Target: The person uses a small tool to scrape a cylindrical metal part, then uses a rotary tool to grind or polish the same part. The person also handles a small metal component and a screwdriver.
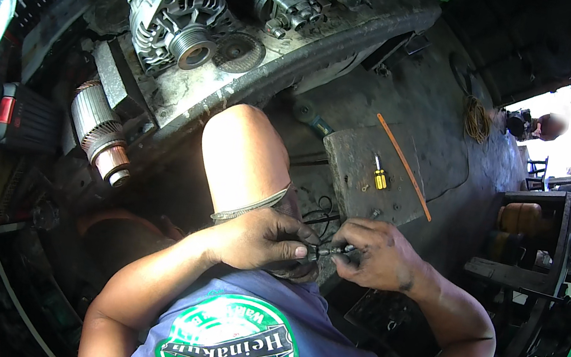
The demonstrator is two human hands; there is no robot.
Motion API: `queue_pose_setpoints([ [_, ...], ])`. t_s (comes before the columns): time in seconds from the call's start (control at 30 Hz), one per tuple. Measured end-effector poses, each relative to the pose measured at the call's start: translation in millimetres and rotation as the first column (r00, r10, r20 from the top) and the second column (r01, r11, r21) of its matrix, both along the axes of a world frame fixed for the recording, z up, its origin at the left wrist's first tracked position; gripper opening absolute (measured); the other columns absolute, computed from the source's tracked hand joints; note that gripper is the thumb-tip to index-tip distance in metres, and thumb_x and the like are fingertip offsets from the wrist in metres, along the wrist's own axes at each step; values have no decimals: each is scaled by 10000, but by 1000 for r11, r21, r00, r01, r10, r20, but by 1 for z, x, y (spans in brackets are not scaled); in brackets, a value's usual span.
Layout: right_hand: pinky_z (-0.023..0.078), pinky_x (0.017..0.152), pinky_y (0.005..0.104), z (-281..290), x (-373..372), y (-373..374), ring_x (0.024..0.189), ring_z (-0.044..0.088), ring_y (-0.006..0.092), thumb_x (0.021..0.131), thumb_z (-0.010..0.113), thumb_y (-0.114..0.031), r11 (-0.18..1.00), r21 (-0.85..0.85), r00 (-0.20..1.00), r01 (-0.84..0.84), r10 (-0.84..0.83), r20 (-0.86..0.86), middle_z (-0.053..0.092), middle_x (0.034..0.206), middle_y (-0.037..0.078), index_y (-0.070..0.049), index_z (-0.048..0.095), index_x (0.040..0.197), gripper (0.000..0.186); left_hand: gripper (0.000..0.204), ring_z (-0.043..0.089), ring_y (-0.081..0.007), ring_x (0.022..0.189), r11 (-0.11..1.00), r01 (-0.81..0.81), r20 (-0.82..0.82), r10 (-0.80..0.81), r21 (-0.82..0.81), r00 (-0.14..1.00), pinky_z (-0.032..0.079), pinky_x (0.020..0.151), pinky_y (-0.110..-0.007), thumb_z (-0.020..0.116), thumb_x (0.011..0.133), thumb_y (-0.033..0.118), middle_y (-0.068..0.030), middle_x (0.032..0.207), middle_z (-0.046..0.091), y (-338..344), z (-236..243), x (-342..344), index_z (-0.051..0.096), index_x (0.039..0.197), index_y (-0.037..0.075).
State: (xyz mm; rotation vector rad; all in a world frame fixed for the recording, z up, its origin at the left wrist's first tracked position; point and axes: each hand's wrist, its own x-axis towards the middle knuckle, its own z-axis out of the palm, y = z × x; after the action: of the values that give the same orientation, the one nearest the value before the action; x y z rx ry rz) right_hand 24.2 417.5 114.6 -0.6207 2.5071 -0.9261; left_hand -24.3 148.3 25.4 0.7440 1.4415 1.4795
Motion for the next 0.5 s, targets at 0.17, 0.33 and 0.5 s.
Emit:
queue_pose_setpoints([
  [0.17, 608, 790, 429, -2, 4, -2, 907, 744, 326, 852, 804, -144, 1000, -8, 999, 29, -29, 18, 730, 972, 114, -34, 695, 1001, 215, 376, 718, -219, 1081, 998, 10, 28, -8, -56, 1000, 552, 971, -380, 686, 1064, 280, -132, 1143, 785, 10, 7, 1, 713, 1319, 6],
  [0.33, 606, 799, 431, -5, 5, -3, 899, 744, 333, 857, 801, -162, 999, 12, 999, 33, -33, 20, 735, 968, 121, -32, 692, 998, 221, 409, 720, -236, 1101, 999, -20, -4, 20, -36, 1000, 547, 999, -371, 657, 980, 158, -185, 1140, 773, 11, 4, 9, 693, 1346, -21],
  [0.5, 595, 830, 443, 1, 4, -9, 928, 738, 351, 891, 770, -199, 997, 54, 993, 63, -68, 94, 741, 976, 128, -28, 721, 1027, 224, 569, 740, -324, 1115, 1000, -14, -83, 12, -21, 997, 561, 989, -402, 699, 919, 157, -263, 1160, 759, 9, 10, 7, 585, 1443, -33],
])
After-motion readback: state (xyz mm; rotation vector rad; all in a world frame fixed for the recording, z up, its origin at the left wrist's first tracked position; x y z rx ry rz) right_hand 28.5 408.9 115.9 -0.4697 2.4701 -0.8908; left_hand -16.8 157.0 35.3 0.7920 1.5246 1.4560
